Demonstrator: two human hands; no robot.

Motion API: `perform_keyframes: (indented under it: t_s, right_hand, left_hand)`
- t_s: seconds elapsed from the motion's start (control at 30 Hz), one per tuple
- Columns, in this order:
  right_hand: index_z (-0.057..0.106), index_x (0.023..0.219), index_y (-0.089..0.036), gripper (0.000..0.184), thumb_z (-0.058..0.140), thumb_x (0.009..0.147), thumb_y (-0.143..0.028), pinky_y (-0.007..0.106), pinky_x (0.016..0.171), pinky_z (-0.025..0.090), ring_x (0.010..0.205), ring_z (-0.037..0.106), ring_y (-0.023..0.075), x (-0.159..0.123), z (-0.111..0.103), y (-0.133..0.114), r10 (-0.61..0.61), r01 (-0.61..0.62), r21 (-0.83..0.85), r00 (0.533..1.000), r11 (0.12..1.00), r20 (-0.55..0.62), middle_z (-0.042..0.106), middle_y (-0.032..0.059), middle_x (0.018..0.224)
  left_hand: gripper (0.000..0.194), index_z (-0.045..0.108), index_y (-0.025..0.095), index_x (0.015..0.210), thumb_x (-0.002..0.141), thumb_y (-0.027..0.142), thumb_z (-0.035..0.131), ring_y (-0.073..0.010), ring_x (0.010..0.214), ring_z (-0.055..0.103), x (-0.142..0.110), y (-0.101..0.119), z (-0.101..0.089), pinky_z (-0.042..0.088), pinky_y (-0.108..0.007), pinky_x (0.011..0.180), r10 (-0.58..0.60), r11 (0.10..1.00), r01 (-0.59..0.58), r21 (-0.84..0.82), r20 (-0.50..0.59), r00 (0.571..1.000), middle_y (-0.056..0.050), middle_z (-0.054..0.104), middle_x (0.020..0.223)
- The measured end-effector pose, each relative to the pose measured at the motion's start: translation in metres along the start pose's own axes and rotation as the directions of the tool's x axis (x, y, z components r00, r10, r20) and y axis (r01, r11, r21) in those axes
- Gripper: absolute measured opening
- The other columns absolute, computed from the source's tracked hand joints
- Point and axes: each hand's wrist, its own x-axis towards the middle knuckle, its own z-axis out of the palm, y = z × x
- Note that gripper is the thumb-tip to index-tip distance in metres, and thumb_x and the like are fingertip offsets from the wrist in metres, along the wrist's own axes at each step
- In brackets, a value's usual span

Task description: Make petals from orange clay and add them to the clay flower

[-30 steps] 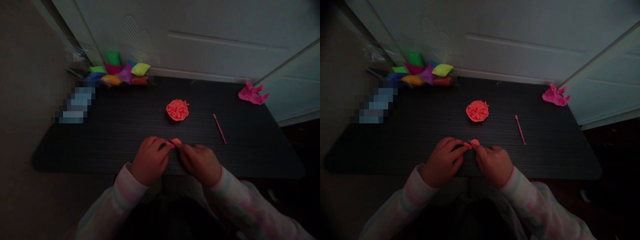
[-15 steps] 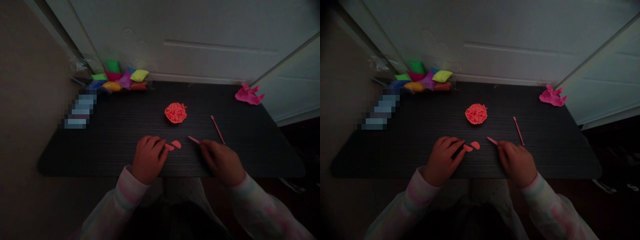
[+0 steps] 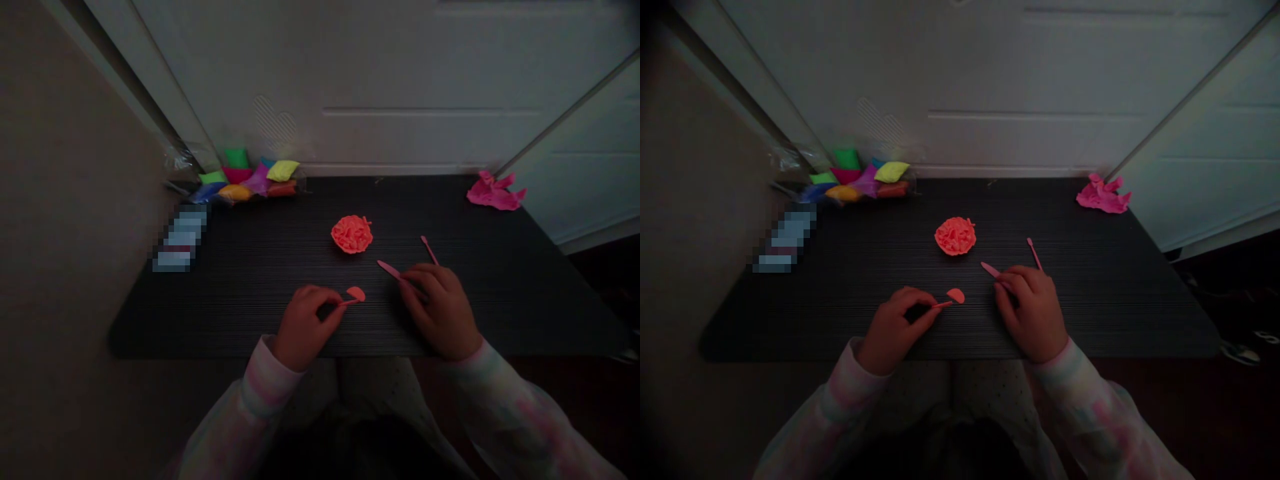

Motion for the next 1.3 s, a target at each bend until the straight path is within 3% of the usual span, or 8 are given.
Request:
perform_keyframes:
  t_s: [0.1, 0.23, 0.43, 0.57, 0.67, 0.9, 1.17, 1.3]
  right_hand:
    - [0.055, 0.091, -0.019, 0.013, 0.051, 0.079, -0.023, 0.036, 0.075, 0.045, 0.087, 0.054, 0.0200, -0.006, -0.002, -0.025, 0.052, -0.065, 0.321, 0.997, 0.945, 0.049, 0.059, 0.0073, 0.089]
    - [0.057, 0.087, -0.021, 0.011, 0.056, 0.077, -0.025, 0.030, 0.068, 0.046, 0.076, 0.058, 0.0159, -0.009, 0.006, -0.054, 0.180, -0.265, 0.590, 0.963, 0.763, 0.200, 0.061, 0.0024, 0.082]
    - [0.058, 0.078, -0.021, 0.005, 0.056, 0.077, -0.025, 0.035, 0.083, 0.042, 0.095, 0.057, 0.0195, -0.011, 0.020, -0.068, 0.374, -0.459, 0.788, 0.873, 0.411, 0.314, 0.064, 0.0033, 0.083]
    - [0.056, 0.077, -0.022, 0.003, 0.056, 0.076, -0.025, 0.035, 0.085, 0.042, 0.098, 0.056, 0.0192, -0.013, 0.025, -0.075, 0.452, -0.455, 0.845, 0.839, 0.281, 0.302, 0.063, 0.0021, 0.082]
    - [0.056, 0.077, -0.022, 0.004, 0.058, 0.074, -0.025, 0.037, 0.086, 0.041, 0.097, 0.056, 0.0198, -0.015, 0.028, -0.077, 0.473, -0.433, 0.855, 0.840, 0.286, 0.267, 0.062, 0.0019, 0.081]
    - [0.055, 0.079, -0.022, 0.003, 0.056, 0.076, -0.021, 0.039, 0.087, 0.043, 0.087, 0.059, 0.0172, -0.017, 0.032, -0.079, 0.464, -0.377, 0.842, 0.868, 0.386, 0.176, 0.061, 0.0009, 0.081]
    - [0.056, 0.083, -0.024, 0.008, 0.055, 0.077, -0.018, 0.038, 0.085, 0.045, 0.084, 0.059, 0.0159, -0.019, 0.031, -0.080, 0.453, -0.349, 0.805, 0.884, 0.479, 0.113, 0.060, 0.0004, 0.081]
    - [0.057, 0.088, -0.025, 0.014, 0.054, 0.078, -0.016, 0.038, 0.086, 0.044, 0.089, 0.058, 0.0169, -0.020, 0.030, -0.079, 0.429, -0.314, 0.813, 0.899, 0.490, 0.089, 0.060, 0.0003, 0.083]
  left_hand:
    - [0.001, 0.060, 0.017, 0.069, 0.070, 0.017, 0.061, -0.0139, 0.067, 0.058, -0.002, 0.007, 0.002, 0.045, -0.027, 0.064, -0.109, 0.973, 0.110, -0.205, 0.017, 0.994, -0.001, 0.063, 0.070]
    - [0.002, 0.060, 0.017, 0.069, 0.068, 0.016, 0.061, -0.0130, 0.066, 0.058, -0.007, 0.011, 0.004, 0.045, -0.024, 0.063, -0.204, 0.881, 0.202, -0.428, 0.043, 0.978, 0.000, 0.063, 0.069]
    - [0.005, 0.062, 0.018, 0.070, 0.066, 0.016, 0.063, -0.0121, 0.069, 0.060, -0.012, 0.010, 0.014, 0.047, -0.023, 0.068, -0.330, 0.690, 0.244, -0.682, 0.004, 0.944, 0.001, 0.064, 0.070]
    - [0.007, 0.062, 0.019, 0.070, 0.067, 0.014, 0.063, -0.0097, 0.069, 0.062, -0.013, 0.012, 0.026, 0.048, -0.021, 0.068, -0.366, 0.527, 0.153, -0.836, -0.060, 0.929, 0.003, 0.066, 0.069]
    - [0.006, 0.061, 0.019, 0.072, 0.069, 0.014, 0.062, -0.0100, 0.069, 0.063, -0.015, 0.014, 0.031, 0.049, -0.021, 0.068, -0.376, 0.515, 0.115, -0.850, -0.103, 0.921, 0.003, 0.067, 0.070]
    - [0.010, 0.061, 0.020, 0.077, 0.070, 0.013, 0.061, -0.0100, 0.068, 0.060, -0.023, 0.021, 0.036, 0.049, -0.022, 0.064, -0.255, 0.885, 0.037, -0.465, -0.415, 0.873, 0.002, 0.064, 0.073]
    - [0.023, 0.060, 0.021, 0.085, 0.070, 0.003, 0.058, -0.0133, 0.077, 0.058, -0.024, 0.014, 0.035, 0.049, -0.029, 0.070, 0.045, 0.937, -0.194, -0.292, -0.449, 0.892, 0.000, 0.064, 0.081]
    - [0.027, 0.060, 0.020, 0.087, 0.069, 0.000, 0.058, -0.0146, 0.080, 0.058, -0.024, 0.013, 0.033, 0.049, -0.032, 0.072, 0.109, 0.931, -0.248, -0.267, -0.446, 0.888, -0.002, 0.064, 0.085]
